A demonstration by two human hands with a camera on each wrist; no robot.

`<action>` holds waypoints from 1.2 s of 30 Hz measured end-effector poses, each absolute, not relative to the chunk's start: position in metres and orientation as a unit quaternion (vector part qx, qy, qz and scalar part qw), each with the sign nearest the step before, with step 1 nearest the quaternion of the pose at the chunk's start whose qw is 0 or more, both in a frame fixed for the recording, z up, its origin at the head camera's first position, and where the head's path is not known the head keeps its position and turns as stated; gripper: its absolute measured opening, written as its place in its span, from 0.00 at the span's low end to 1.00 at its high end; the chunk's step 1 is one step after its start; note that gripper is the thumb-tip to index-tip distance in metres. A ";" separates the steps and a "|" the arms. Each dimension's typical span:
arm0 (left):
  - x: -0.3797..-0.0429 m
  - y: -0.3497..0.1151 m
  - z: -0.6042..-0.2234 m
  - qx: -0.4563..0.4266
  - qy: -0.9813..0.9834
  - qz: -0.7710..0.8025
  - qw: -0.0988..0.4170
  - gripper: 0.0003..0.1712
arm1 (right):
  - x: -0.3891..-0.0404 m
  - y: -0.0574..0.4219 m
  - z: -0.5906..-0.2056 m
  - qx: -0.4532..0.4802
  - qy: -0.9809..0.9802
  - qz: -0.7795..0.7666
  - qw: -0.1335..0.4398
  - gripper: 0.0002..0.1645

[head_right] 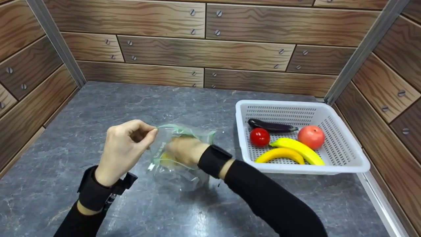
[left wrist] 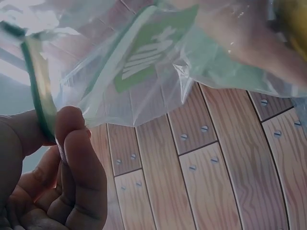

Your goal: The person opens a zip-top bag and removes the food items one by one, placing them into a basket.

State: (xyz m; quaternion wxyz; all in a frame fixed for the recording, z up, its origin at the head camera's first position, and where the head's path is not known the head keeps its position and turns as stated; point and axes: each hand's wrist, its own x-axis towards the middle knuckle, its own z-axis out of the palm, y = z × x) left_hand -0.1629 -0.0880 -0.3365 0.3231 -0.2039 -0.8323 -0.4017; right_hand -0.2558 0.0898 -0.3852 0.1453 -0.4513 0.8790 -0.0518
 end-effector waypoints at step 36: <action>-0.153 -0.084 -0.331 -0.171 -0.810 -0.432 0.359 0.04 | -0.201 0.133 -0.268 -0.452 0.891 -0.004 0.049 0.26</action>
